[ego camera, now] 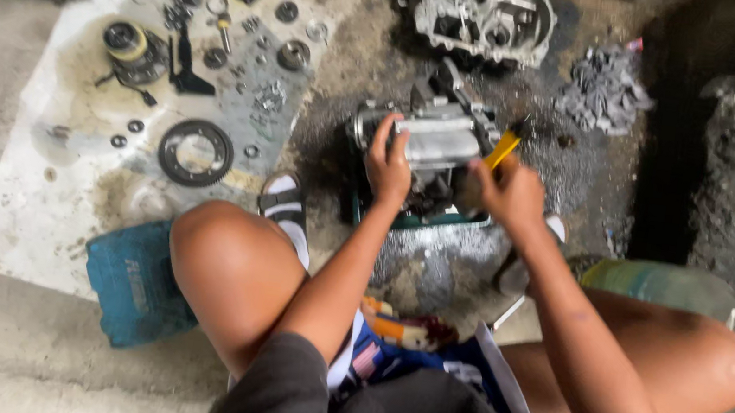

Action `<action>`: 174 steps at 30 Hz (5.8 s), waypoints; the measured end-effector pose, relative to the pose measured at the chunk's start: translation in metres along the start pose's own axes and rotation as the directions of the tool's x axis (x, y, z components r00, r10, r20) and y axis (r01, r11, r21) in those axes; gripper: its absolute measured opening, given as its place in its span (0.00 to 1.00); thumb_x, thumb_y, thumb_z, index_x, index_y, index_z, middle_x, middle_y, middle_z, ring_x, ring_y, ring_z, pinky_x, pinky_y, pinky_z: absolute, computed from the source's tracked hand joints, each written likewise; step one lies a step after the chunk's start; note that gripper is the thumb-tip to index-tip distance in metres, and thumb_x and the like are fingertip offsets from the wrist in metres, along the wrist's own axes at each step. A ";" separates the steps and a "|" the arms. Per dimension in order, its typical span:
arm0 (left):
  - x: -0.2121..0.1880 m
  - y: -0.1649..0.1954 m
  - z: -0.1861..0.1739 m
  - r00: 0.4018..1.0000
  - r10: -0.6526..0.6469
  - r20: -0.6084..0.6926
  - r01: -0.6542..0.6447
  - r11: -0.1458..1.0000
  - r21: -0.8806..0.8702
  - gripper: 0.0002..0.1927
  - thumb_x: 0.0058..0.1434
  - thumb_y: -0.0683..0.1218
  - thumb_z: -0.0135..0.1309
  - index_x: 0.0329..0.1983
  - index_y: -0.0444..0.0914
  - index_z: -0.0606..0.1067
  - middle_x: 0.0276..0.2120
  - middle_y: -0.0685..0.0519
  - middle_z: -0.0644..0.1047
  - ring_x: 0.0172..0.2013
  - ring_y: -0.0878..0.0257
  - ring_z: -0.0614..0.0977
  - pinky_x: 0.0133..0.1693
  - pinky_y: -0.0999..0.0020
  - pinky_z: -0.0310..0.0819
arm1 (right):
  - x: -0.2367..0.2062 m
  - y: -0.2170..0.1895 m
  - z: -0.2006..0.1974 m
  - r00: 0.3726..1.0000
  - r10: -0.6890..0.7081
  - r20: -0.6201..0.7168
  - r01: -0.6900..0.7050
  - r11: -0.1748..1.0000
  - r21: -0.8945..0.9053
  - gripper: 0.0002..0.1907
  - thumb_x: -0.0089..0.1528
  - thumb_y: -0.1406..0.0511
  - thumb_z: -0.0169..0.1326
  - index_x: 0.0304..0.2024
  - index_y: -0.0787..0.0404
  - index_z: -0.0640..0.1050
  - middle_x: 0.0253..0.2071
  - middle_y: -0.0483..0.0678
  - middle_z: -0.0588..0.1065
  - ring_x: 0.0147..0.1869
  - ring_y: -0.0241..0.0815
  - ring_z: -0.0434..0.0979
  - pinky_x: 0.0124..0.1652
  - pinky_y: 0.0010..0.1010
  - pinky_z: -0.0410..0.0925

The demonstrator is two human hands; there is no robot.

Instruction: The person scrubs a disassembled engine casing with a yellow-handled brush, repeatedly dipping the brush into a green tray of liquid and rotating the part to clean multiple surfaces. The person holds the part with one hand while scrubbing with the other.

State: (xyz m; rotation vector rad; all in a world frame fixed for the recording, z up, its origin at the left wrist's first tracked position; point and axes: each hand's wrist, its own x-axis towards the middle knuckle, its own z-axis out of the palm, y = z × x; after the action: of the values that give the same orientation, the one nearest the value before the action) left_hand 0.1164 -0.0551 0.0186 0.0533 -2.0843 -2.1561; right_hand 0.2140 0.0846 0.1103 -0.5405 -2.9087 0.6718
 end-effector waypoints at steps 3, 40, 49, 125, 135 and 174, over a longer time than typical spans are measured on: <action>0.001 0.004 0.001 0.998 -0.058 -0.001 0.058 0.998 0.030 0.16 0.66 0.47 0.53 0.55 0.37 0.77 0.51 0.46 0.82 0.52 0.56 0.82 0.55 0.67 0.73 | -0.004 -0.011 -0.003 0.978 -0.161 -0.134 0.156 0.987 -0.047 0.16 0.66 0.55 0.59 0.41 0.62 0.80 0.29 0.54 0.79 0.28 0.56 0.79 0.29 0.46 0.70; 0.008 0.007 -0.016 0.999 -0.045 0.005 0.045 0.990 -0.134 0.13 0.68 0.43 0.44 0.51 0.32 0.73 0.52 0.47 0.74 0.53 0.57 0.73 0.61 0.62 0.62 | -0.091 0.002 0.081 0.933 0.008 -0.359 0.122 0.934 0.337 0.16 0.62 0.67 0.59 0.53 0.58 0.78 0.39 0.52 0.74 0.37 0.58 0.78 0.34 0.43 0.72; 0.008 0.006 -0.017 0.995 -0.091 0.039 0.097 0.980 -0.176 0.12 0.67 0.43 0.44 0.50 0.34 0.74 0.49 0.49 0.72 0.50 0.58 0.71 0.58 0.65 0.61 | -0.084 -0.002 0.069 0.957 0.047 -0.287 0.067 0.924 0.376 0.17 0.63 0.67 0.59 0.55 0.58 0.77 0.41 0.53 0.74 0.38 0.55 0.79 0.36 0.42 0.72; -0.003 0.009 -0.008 0.994 0.038 0.099 -0.036 0.999 -0.019 0.13 0.67 0.43 0.43 0.49 0.31 0.73 0.50 0.46 0.74 0.52 0.55 0.73 0.61 0.62 0.61 | -0.079 0.018 0.088 0.886 0.212 -0.413 0.012 0.879 0.477 0.18 0.62 0.70 0.58 0.55 0.63 0.77 0.43 0.57 0.72 0.41 0.59 0.77 0.38 0.40 0.71; -0.001 0.016 -0.005 0.997 -0.026 0.070 0.034 0.993 -0.117 0.13 0.66 0.41 0.44 0.49 0.30 0.73 0.51 0.46 0.74 0.54 0.55 0.72 0.63 0.61 0.60 | -0.074 0.023 0.089 0.921 0.222 -0.321 -0.043 0.876 0.481 0.11 0.60 0.70 0.59 0.46 0.62 0.81 0.41 0.56 0.73 0.40 0.55 0.77 0.38 0.40 0.71; -0.002 -0.001 -0.013 0.996 -0.023 0.089 0.030 0.997 -0.074 0.13 0.66 0.42 0.45 0.51 0.33 0.74 0.52 0.46 0.74 0.54 0.54 0.72 0.62 0.61 0.60 | -0.078 0.018 0.091 0.855 0.338 -0.393 -0.045 0.803 0.594 0.10 0.64 0.65 0.61 0.48 0.60 0.81 0.39 0.55 0.75 0.39 0.57 0.79 0.39 0.43 0.73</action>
State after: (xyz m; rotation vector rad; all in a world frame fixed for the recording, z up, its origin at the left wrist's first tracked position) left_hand 0.1198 -0.0682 0.0165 -0.0229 -2.0573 -2.2904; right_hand 0.2753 0.0345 0.0185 -0.7948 -2.0549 1.1778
